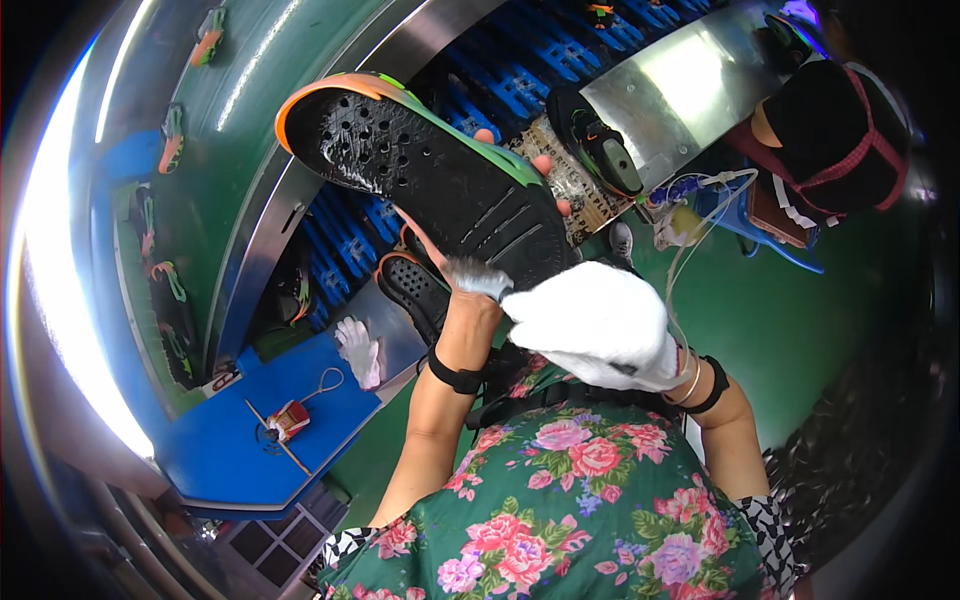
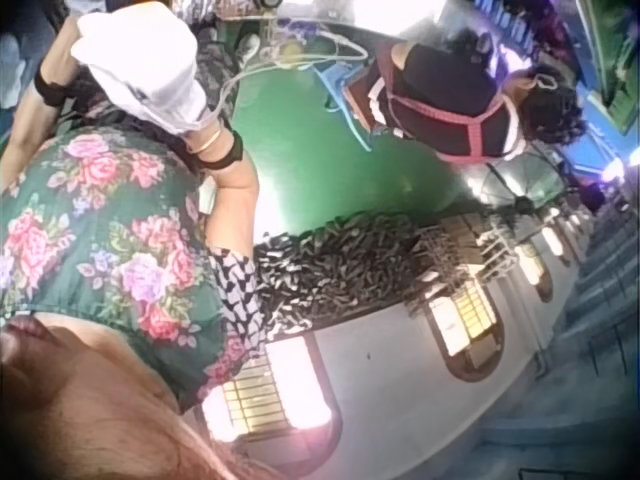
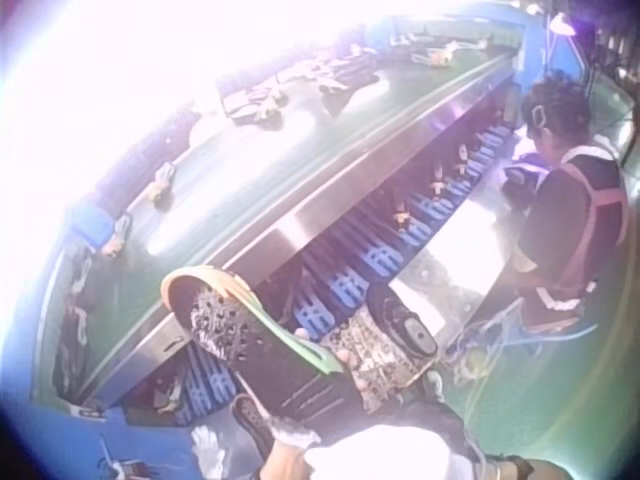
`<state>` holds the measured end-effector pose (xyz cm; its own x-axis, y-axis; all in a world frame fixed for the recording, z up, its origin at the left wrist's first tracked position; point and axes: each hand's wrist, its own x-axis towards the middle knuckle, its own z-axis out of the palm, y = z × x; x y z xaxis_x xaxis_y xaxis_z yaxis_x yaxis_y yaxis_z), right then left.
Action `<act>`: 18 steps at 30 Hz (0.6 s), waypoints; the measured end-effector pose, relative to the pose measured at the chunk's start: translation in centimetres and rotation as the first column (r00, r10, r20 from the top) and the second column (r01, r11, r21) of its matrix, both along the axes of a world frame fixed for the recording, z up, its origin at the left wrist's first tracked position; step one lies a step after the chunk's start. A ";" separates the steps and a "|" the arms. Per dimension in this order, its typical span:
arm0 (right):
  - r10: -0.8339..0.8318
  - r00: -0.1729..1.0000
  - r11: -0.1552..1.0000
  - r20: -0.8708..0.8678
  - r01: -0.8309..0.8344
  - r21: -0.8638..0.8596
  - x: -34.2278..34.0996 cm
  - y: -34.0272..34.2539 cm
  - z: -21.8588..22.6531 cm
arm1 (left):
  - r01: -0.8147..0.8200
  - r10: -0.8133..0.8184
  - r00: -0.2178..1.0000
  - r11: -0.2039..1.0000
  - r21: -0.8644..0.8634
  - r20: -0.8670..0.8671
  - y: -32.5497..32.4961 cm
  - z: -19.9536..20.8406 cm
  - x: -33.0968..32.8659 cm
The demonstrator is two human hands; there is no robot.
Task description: Applying adhesive to the bottom of shoe soles using a brush at a manufacturing workstation.
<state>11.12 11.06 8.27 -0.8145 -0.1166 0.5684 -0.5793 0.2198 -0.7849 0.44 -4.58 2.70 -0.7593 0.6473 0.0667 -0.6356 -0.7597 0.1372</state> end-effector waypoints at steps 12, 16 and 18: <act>0.168 0.968 0.926 0.189 -0.089 -0.367 0.0 1.0 -0.9 | -0.084 0.086 0.996 0.996 -0.030 0.036 -0.2 0.8 0.1; -0.023 0.996 0.998 0.089 0.028 -0.055 0.1 0.7 -1.1 | -0.107 0.116 0.993 0.963 -0.248 0.025 -0.8 0.2 0.0; 0.094 0.990 0.992 0.105 -0.085 -0.089 0.4 0.5 -0.6 | -0.085 0.088 0.996 0.973 -0.214 0.008 -0.9 0.2 -0.2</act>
